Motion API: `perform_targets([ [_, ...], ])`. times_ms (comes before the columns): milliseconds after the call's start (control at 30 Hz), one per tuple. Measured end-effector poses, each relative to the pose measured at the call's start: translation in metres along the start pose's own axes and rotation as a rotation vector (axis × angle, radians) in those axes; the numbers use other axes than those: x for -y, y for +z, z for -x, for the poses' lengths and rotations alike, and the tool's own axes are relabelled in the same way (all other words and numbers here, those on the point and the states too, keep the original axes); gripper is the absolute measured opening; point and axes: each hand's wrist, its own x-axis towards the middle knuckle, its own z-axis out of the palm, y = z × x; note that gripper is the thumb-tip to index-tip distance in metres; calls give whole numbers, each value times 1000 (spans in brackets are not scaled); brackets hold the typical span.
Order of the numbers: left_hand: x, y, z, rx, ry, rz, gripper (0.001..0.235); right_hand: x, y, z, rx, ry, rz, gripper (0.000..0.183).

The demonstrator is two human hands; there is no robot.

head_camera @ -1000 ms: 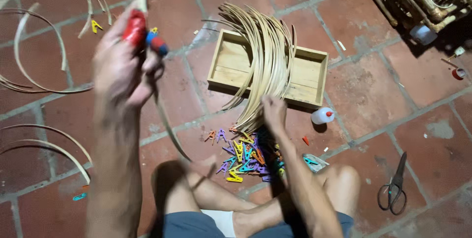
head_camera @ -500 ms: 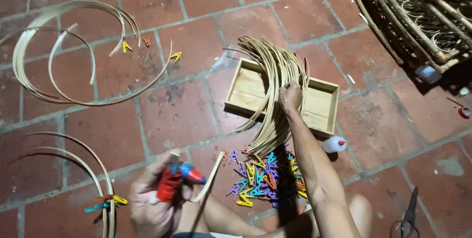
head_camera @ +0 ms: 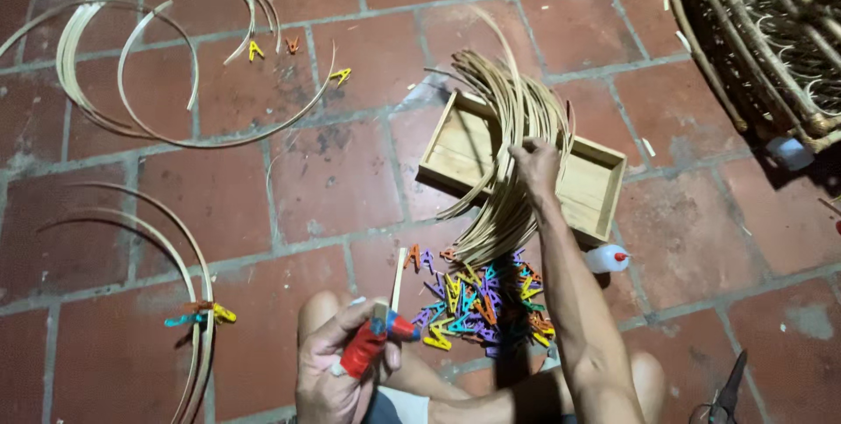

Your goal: The person sits on a tiled floor and repeatedly joins thin bamboo strips end-to-end using a small bottle of liquid adhesive and colorful plastic clips. They apply glue to the overlapping ends, press them together, and secure each joint with a clip before setting the joined strip aside.

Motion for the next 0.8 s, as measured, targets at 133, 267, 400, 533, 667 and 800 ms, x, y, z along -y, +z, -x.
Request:
perform_targets([
  [133, -4, 9, 9, -65, -60, -63, 41, 33, -20, 4, 94, -30, 138, 26],
  [267, -4, 15, 16, -26, -80, -93, 42, 32, -22, 18, 73, 43, 257, 33],
  [400, -4, 15, 25, -2, -53, -81, 42, 2, -5, 37, -47, 118, 343, 32],
  [533, -12, 17, 24, -31, -83, -78, 41, -24, 4, 60, -93, 3, 264, 27],
  [667, -16, 24, 17, 21, -24, -73, 40, -25, 13, 100, 115, -7, 65, 19],
  [800, -14, 34, 14, -7, 44, -110, 39, 25, -2, 124, 384, 215, -163, 19],
])
